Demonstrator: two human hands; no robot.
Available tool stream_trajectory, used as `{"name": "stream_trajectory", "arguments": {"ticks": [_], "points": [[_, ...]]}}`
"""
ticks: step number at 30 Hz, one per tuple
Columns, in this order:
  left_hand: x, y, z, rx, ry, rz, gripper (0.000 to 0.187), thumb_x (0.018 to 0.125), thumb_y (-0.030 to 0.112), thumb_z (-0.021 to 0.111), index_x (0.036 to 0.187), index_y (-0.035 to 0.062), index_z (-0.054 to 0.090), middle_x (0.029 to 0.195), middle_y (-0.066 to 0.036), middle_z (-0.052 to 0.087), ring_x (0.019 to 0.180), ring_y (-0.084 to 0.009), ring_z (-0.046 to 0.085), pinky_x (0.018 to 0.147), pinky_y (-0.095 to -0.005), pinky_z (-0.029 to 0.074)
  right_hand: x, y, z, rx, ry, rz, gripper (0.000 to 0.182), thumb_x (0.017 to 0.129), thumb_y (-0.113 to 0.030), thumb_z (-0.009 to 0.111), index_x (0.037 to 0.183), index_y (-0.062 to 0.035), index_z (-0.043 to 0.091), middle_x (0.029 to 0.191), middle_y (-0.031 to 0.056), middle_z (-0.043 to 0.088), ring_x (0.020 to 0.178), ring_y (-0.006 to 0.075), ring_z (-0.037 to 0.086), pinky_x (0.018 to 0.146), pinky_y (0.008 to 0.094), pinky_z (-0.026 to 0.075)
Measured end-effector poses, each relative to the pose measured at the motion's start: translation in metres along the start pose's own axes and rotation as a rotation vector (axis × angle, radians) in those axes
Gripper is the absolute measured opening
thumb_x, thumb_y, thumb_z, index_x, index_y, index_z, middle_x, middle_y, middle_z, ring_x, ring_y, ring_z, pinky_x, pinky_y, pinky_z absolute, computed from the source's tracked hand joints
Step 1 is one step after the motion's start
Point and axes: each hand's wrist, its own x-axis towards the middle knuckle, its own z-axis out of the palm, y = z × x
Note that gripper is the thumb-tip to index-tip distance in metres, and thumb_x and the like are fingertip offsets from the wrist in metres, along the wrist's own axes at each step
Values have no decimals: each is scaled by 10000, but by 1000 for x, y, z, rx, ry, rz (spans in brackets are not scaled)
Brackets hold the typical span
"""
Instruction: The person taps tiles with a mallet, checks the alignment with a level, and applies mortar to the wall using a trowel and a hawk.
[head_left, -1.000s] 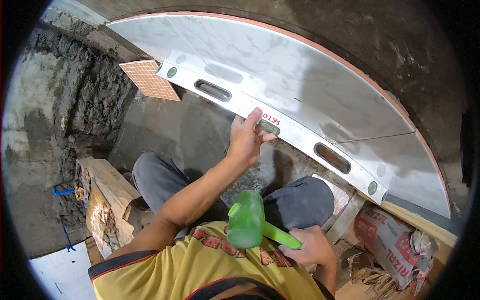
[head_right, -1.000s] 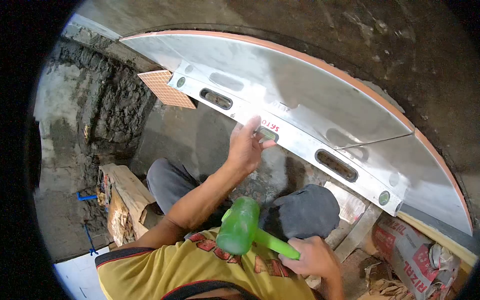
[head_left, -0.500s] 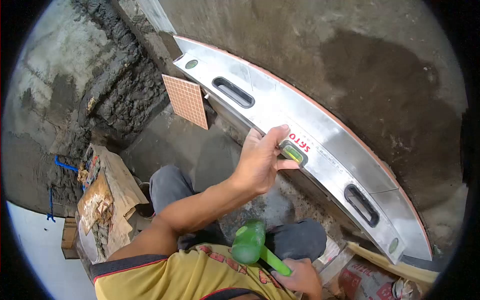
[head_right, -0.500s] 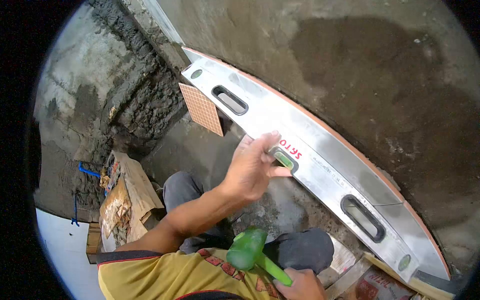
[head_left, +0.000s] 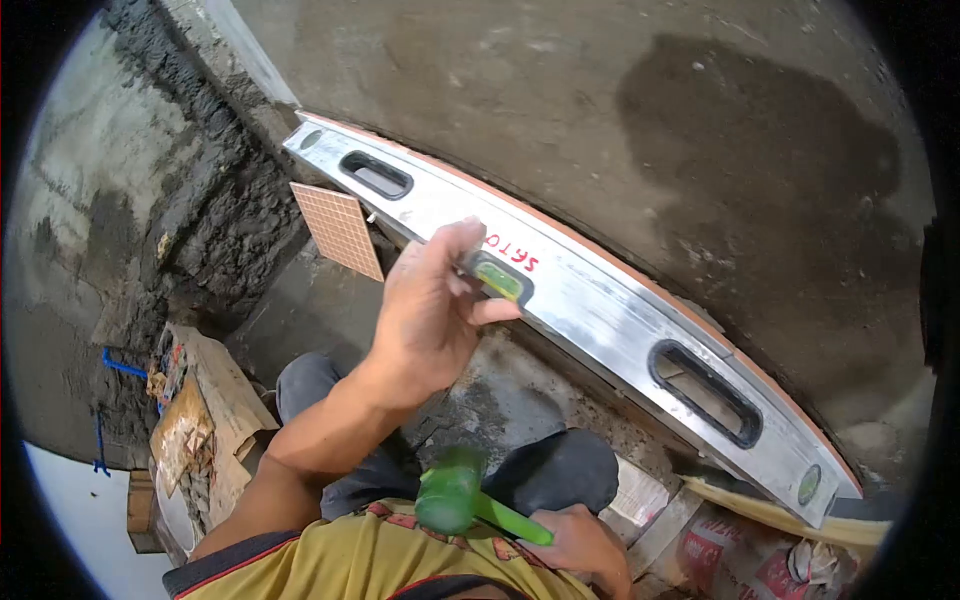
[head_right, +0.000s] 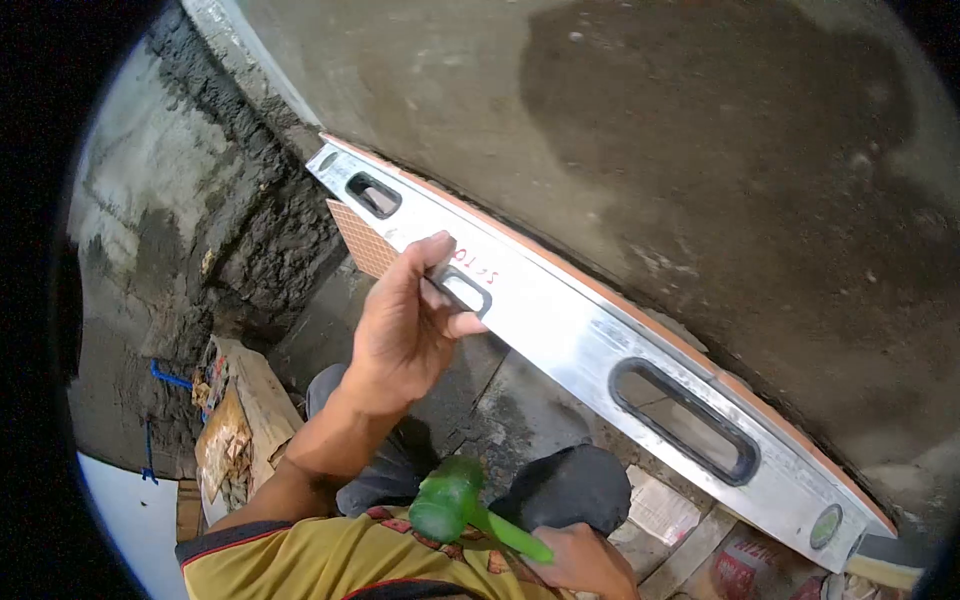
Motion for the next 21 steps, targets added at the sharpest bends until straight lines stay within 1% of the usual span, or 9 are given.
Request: {"name": "stream_trajectory", "arguments": {"ticks": [5,8,10,11,12,14,15,18,21], "points": [[-2,0,0,49,65,43,256,996,197,627,1124,-24,618,980,-116,711,840,-199,736,592,-305,672,-5,1,-3,18,33,-16,346,894,-356,763,865,-21,684,734,209,665,684,410,674,631,432,530],[-3,-3,2,84,125,79,215,1006,194,623,1103,2,619,983,-90,703,831,-170,720,593,-316,669,-8,-9,-14,71,14,-27,305,905,-309,731,884,-16,651,714,227,650,688,437,665,641,480,534],[1,-2,-17,-28,-72,52,188,1028,182,601,1096,7,613,954,-76,709,762,-137,706,593,-302,676,-8,4,-4,118,88,-155,305,898,-300,736,876,-9,646,687,212,638,659,417,661,632,469,532],[2,-3,-15,-50,-98,54,191,1040,177,583,1109,1,611,946,-78,716,747,-127,710,599,-298,681,-9,0,-7,150,54,-113,300,896,-288,732,853,-4,643,674,212,624,648,418,647,623,469,526],[-1,-1,-9,-65,-116,72,196,1051,172,566,1122,-6,609,938,-81,723,733,-118,713,605,-293,687,-10,1,-4,151,69,-114,299,899,-282,728,843,-2,640,673,214,622,647,422,642,620,471,522],[-5,-3,7,-49,18,113,216,1057,169,556,1140,-25,605,935,-101,736,732,-122,728,619,-299,695,-9,4,-2,149,78,-148,297,905,-270,720,824,3,633,671,219,617,644,429,634,613,476,514],[-1,-4,-7,-89,-94,105,225,1060,170,553,1147,-30,607,956,-111,742,777,-131,743,626,-328,700,-11,0,-3,190,73,-121,309,914,-261,712,802,11,618,668,228,606,634,441,617,606,482,501],[-5,-5,0,-66,-70,72,222,1064,168,545,1142,-31,604,944,-106,739,767,-130,739,630,-339,702,-13,-2,-1,176,51,-76,302,918,-249,714,802,10,612,663,229,600,629,445,614,601,480,494],[-2,-11,-11,-88,-169,62,232,1066,179,542,1141,-33,600,944,-100,735,796,-142,744,655,-346,704,-12,-10,-8,206,43,-109,295,931,-252,702,807,2,618,669,234,604,648,455,618,602,475,499]]}}
